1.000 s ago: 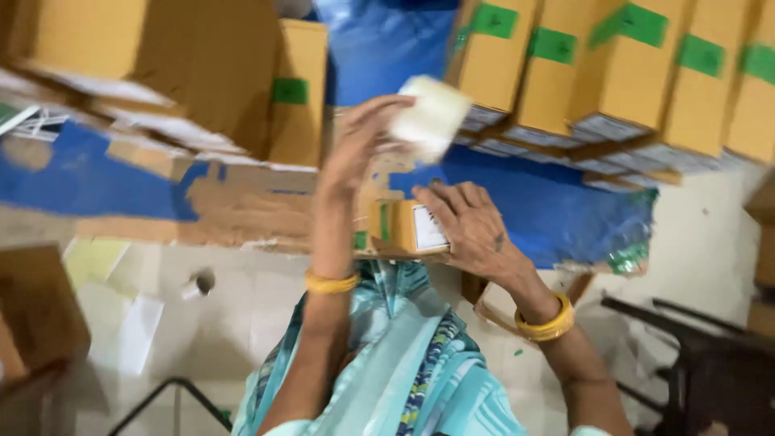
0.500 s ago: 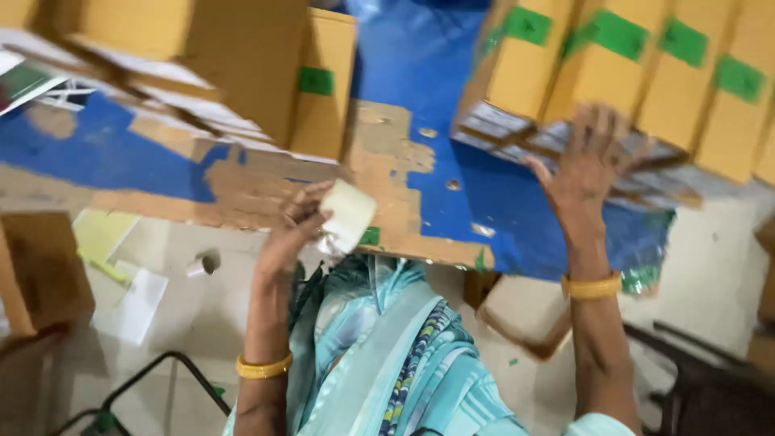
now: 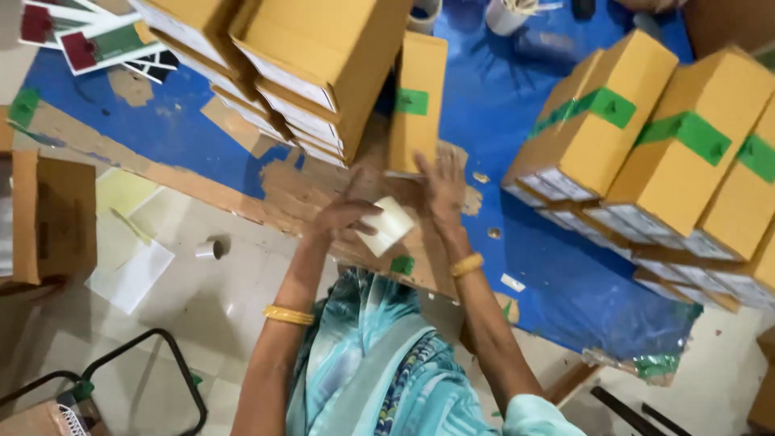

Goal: The person applies adhesive labels and seals cardboard boxes with tape.

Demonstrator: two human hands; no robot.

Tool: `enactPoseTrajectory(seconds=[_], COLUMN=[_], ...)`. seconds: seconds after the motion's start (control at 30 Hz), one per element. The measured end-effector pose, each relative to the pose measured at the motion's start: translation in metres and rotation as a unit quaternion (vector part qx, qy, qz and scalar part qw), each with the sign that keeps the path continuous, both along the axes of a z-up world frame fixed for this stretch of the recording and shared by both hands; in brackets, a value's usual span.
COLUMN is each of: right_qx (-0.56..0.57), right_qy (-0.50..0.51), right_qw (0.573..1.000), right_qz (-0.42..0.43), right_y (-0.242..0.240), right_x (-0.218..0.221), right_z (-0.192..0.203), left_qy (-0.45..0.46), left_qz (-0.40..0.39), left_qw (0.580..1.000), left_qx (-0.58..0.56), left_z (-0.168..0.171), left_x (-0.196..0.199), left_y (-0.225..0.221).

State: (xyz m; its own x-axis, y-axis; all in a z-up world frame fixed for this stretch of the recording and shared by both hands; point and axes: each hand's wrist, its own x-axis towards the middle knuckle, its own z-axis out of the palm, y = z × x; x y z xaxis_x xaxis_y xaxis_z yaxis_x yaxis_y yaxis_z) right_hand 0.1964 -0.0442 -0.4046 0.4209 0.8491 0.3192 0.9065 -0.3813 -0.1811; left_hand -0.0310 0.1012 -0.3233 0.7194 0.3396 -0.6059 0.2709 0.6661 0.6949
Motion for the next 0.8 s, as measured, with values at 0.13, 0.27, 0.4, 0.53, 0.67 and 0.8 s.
enactPoseTrajectory(seconds=[0.13,0.27,0.4,0.53,0.67,0.8], right_qx=[0.127,0.2,0.224,0.16,0.094,0.021], right_qy=[0.208,0.101,0.006,-0.012,0.002,0.053], right_qw=[0.967,0.974,0.971,0.983,0.993,0.996], right_qz=[0.068,0.026,0.081,0.093,0.072,0.071], right_y=[-0.01,0.004,-0.004,-0.028,-0.068,-0.106], right_x=[-0.011,-0.014,-0.006,0.006,-0.024,-0.045], right_z=[0.054,0.035,0.096,0.191,0.325,0.363], left_qy=[0.03,-0.089,-0.083,-0.121,-0.202,-0.215], left_qz=[-0.082,-0.157,-0.21,-0.274,-0.284,-0.181], left_qw=[0.996,0.983,0.974,0.952,0.93,0.949], left_qx=[-0.024,-0.023,0.03,0.063,0.115,0.142], left_z=[0.007,0.013,0.071,0.169,0.216,0.261], left_x=[0.053,0.064,0.047,0.029,-0.018,-0.052], left_y=[0.004,0.005,0.005,-0.001,-0.002,0.004])
